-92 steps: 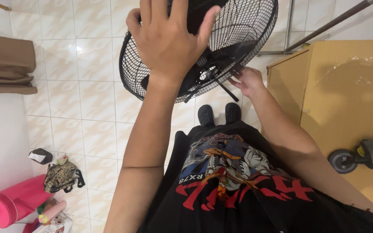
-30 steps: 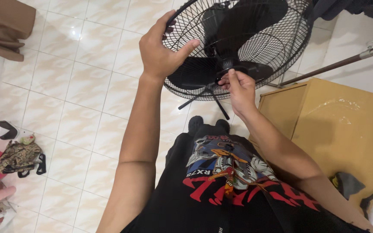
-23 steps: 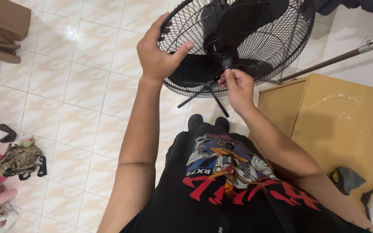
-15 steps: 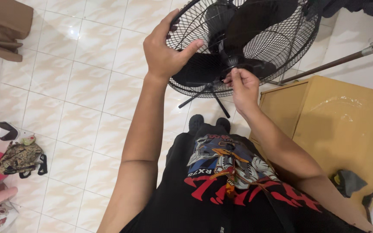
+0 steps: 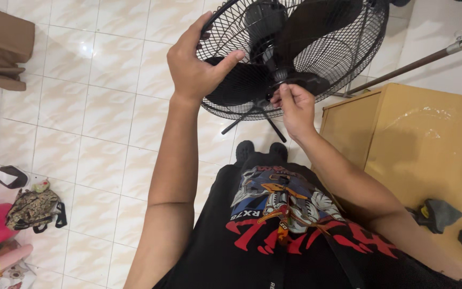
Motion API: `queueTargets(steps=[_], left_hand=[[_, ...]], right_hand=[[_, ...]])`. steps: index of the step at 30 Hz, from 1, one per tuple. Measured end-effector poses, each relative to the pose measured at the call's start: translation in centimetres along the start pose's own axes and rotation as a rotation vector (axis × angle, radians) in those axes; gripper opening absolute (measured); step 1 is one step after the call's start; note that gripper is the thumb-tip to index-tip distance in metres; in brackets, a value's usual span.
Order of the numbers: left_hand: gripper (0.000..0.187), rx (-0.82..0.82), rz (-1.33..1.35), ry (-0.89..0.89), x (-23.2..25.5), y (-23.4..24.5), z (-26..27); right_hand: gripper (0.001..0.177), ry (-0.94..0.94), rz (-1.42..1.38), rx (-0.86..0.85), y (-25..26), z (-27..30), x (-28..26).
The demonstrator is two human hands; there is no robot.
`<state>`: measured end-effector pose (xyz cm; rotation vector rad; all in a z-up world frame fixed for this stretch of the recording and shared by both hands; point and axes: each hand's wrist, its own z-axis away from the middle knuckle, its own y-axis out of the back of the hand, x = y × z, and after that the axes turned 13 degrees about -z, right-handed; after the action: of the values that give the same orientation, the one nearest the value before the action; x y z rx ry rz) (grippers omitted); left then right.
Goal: The person assembles a standing electric fan by attaching the fan blades to the motor hub, securing them with a nut, and then fitting the front protective cage. The person uses a cloth to wipe the cage before installation.
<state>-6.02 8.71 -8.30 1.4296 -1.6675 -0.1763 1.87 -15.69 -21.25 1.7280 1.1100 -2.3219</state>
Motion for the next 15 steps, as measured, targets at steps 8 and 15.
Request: queueTargets(steps=[8, 15], left_hand=[[0.079, 0.0, 0.001, 0.006, 0.16, -0.18, -0.43], [0.077, 0.014, 0.042, -0.032, -0.25, 0.05, -0.8]], right_hand=[[0.024, 0.015, -0.002, 0.04, 0.14, -0.16, 0.55], [0.024, 0.03, 0.03, 0.031, 0.02, -0.19, 0.63]])
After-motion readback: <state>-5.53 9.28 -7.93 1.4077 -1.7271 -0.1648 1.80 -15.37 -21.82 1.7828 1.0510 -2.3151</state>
